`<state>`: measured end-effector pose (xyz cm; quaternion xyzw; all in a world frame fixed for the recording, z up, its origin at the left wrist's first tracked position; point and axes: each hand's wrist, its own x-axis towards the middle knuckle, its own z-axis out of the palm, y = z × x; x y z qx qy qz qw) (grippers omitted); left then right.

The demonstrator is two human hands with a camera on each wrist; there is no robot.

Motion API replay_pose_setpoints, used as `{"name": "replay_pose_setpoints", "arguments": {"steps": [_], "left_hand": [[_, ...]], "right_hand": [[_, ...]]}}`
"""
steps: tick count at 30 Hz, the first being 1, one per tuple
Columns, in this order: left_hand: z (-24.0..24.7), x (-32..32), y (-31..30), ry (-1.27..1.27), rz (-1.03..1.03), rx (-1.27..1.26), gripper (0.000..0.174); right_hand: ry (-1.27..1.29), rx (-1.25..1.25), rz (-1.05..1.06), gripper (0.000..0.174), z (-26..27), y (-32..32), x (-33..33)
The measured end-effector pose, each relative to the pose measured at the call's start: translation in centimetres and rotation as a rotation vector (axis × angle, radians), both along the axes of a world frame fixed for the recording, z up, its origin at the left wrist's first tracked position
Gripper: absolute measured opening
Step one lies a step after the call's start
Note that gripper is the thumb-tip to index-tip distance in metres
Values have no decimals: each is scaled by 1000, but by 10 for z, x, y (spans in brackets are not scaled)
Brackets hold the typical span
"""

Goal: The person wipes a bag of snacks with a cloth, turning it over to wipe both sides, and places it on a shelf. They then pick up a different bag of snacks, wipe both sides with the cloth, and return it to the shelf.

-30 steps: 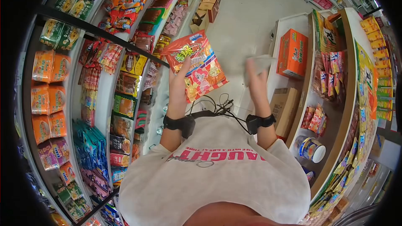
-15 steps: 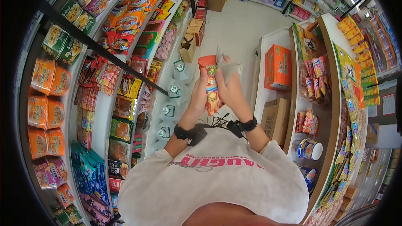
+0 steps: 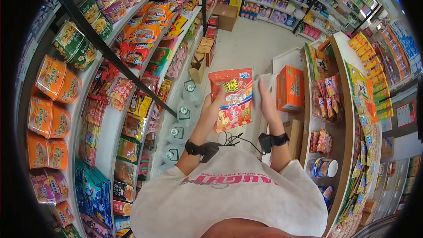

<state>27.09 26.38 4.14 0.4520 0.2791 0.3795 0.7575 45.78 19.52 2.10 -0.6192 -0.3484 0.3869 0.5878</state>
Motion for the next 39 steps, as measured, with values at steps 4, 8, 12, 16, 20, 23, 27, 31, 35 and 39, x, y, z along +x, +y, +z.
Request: {"name": "replay_pose_setpoints", "arguments": {"steps": [4,8,12,16,20,23,27,31,35,39], "left_hand": [[1,0,23,55,-32,192,52],[-28,3,40,246,245,598,71],[-22,22,19,-53,123,479,73],[-35,29,20,-225,23,51,72],[-7,19,18,-411,-68,-242,65],[-6,20,22,-414,-135,-251,68],[-20,23,21,-984,-514,-612,77],[-16,23,11,-550,-266,-282,85],[-21,18,12,-724,-263,-290,86],[-12,13,6,-481,-214,-308,69]], "right_hand": [[-44,184,-52,39,-10,1,-46],[-286,95,-68,34,-9,4,-42],[-560,49,53,42,-10,0,-53],[-498,282,197,52,3,-5,-89],[-896,483,262,58,23,5,-80],[-895,515,242,61,30,10,-76],[-818,470,138,61,29,15,-77],[-971,428,178,60,46,8,-89],[-1104,395,249,61,43,-2,-95],[-805,349,-8,61,25,15,-65]]}}
